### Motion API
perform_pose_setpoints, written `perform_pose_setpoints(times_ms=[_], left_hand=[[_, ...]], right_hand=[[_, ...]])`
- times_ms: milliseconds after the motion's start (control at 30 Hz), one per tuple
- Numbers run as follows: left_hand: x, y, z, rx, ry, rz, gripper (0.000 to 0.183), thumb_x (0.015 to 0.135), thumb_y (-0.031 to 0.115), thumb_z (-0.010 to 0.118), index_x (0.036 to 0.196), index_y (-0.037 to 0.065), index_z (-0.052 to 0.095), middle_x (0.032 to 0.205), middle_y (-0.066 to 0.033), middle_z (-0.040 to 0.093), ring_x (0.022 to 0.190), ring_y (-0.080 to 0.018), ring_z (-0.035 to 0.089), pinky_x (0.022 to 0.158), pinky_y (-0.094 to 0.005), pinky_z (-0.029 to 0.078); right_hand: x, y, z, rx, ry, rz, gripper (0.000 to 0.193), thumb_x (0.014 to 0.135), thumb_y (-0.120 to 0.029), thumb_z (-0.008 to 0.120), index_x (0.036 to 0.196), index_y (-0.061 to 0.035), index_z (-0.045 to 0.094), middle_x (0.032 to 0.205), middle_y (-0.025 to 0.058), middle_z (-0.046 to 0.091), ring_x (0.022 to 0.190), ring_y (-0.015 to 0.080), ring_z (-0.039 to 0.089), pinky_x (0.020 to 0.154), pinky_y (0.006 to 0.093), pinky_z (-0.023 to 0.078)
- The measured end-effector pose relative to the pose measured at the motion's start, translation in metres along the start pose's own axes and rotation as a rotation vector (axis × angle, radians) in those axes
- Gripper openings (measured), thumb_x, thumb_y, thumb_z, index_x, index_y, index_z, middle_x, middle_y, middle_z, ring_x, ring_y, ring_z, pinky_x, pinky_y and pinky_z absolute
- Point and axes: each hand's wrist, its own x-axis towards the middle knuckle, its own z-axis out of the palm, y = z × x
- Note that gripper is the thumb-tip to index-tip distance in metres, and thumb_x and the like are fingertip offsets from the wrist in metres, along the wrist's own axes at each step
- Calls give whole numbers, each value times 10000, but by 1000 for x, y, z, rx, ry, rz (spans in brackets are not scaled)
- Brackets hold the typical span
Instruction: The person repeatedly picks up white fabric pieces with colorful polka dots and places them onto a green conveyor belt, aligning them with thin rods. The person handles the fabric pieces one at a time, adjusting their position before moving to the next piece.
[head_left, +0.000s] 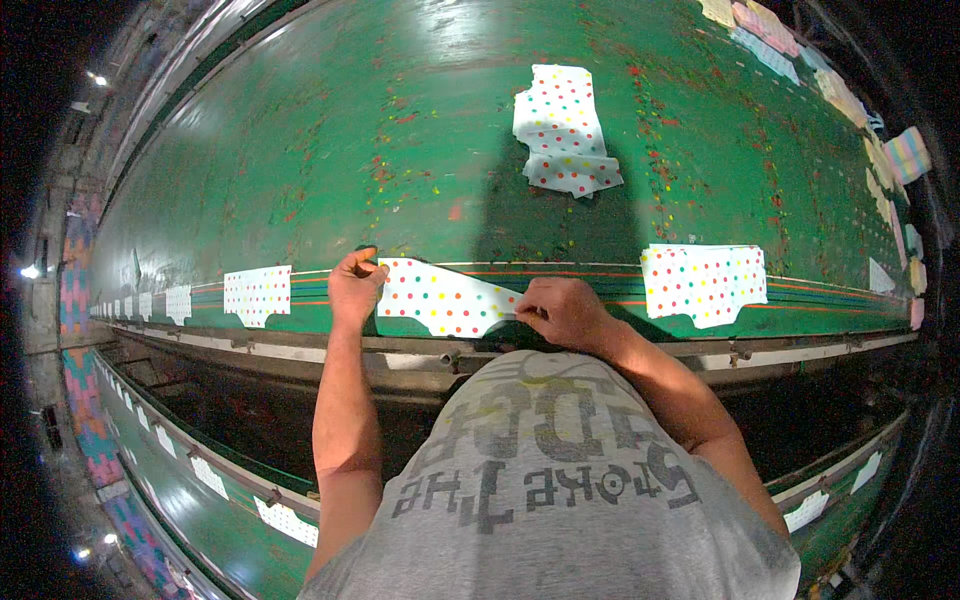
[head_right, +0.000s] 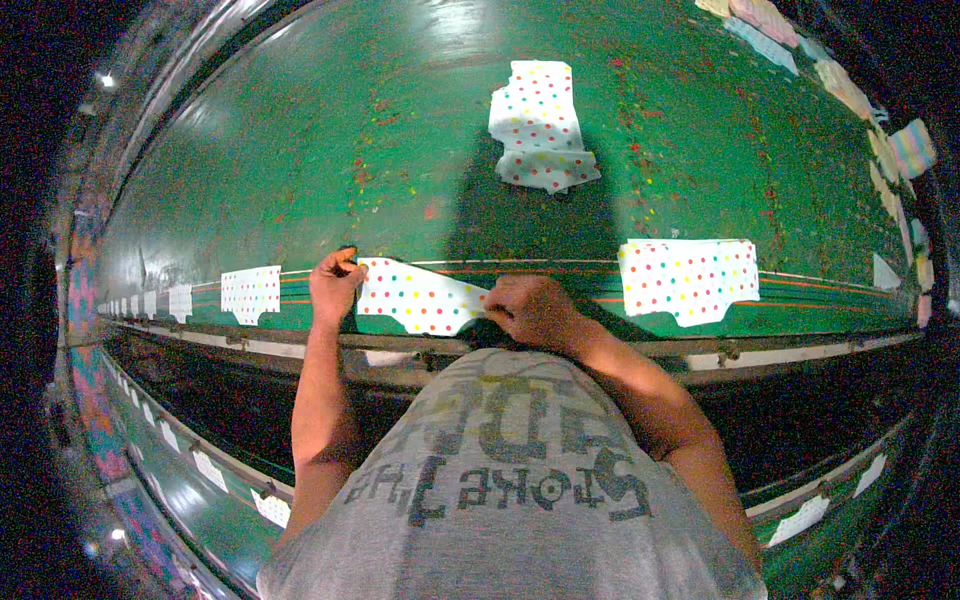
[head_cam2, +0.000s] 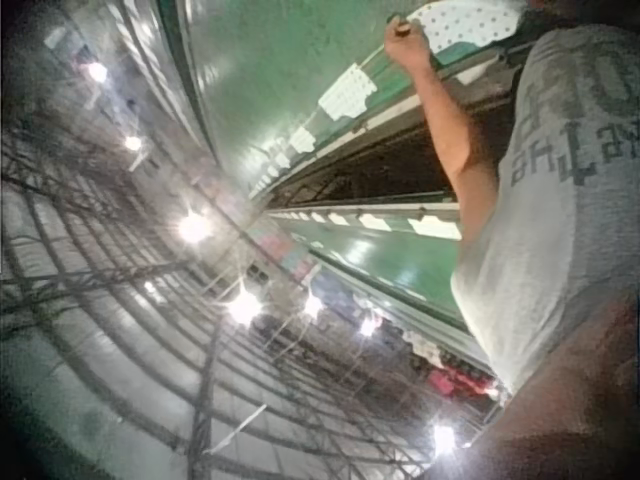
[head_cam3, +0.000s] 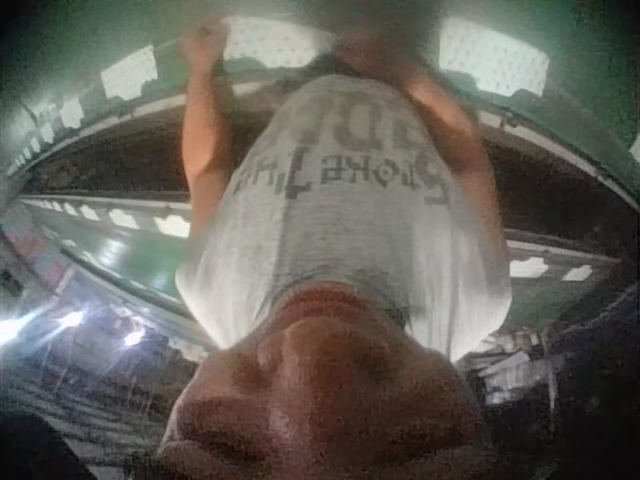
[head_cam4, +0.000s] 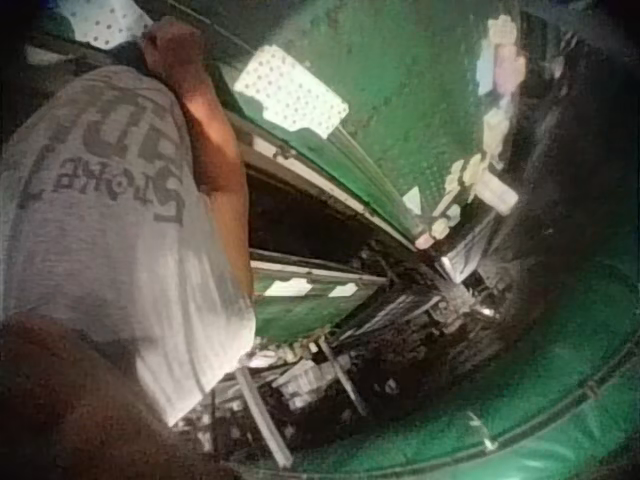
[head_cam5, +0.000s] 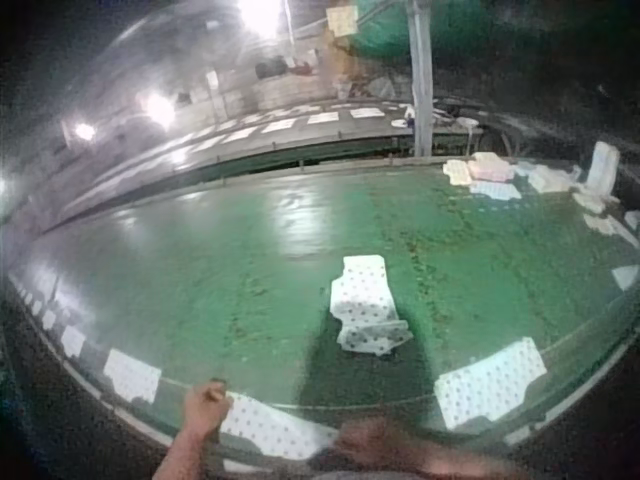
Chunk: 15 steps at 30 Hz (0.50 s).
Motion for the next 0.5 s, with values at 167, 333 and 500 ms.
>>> perform_pose_setpoints(times_ms=[167,333,500], left_hand=[[2,-5,1,-16,-4,44,443,900,-19,876,1322,-51,745,919,-45,796,836,-112,731,803,-290,596],[12,-1,2,9,-8,65,435,894,7,889,1305,-49,761,941,-49,794,834,-111,721,798,-290,594],[10,-2,2,2,4,53,434,892,4,889,1304,-48,762,933,-52,794,839,-115,728,794,-286,592]], right_hand=[[14,18,0,-78,181,195,113,917,-168,821,956,-64,797,952,144,785,903,377,769,800,475,617],[28,37,-8,-132,142,352,123,925,-194,808,962,-77,805,969,154,793,914,382,776,818,510,617],[24,32,-6,-181,117,287,110,902,-178,813,946,-78,795,958,132,780,903,373,769,812,477,620]])
